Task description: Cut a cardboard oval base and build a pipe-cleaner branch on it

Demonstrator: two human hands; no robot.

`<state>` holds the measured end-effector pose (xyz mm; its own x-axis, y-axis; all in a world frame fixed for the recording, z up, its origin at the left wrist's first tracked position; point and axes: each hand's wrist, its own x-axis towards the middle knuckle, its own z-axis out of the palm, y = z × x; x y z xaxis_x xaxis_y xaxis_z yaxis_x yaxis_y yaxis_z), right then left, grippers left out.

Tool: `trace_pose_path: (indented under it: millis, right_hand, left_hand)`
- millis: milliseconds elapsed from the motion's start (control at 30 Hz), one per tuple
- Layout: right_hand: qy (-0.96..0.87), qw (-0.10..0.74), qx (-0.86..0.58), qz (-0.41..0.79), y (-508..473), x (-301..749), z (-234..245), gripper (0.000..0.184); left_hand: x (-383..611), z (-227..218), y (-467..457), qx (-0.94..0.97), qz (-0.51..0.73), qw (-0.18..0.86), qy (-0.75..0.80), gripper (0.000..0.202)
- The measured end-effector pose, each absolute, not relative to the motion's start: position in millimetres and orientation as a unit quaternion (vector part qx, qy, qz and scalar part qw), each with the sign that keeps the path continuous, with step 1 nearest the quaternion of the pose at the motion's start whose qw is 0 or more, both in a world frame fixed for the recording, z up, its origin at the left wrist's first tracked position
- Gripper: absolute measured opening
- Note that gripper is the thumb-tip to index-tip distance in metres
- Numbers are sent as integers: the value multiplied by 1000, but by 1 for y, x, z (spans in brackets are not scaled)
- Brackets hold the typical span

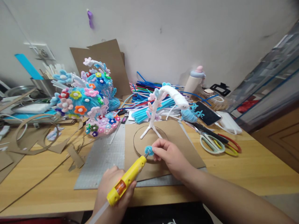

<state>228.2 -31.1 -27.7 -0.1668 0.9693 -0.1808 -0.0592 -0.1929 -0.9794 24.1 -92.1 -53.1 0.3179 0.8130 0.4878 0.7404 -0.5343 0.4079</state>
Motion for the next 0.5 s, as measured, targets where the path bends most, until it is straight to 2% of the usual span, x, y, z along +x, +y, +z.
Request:
trace_pose_path:
  millis: [333, 500]
  right_hand:
    - [-482, 429, -480, 595, -30, 230, -30, 18]
    - [-490, 422, -476, 596, -31, 229, -29, 21]
  left_hand:
    - [34, -45, -97, 761, 425, 110, 478, 24]
    - [36, -46, -96, 752, 440, 110, 478, 30]
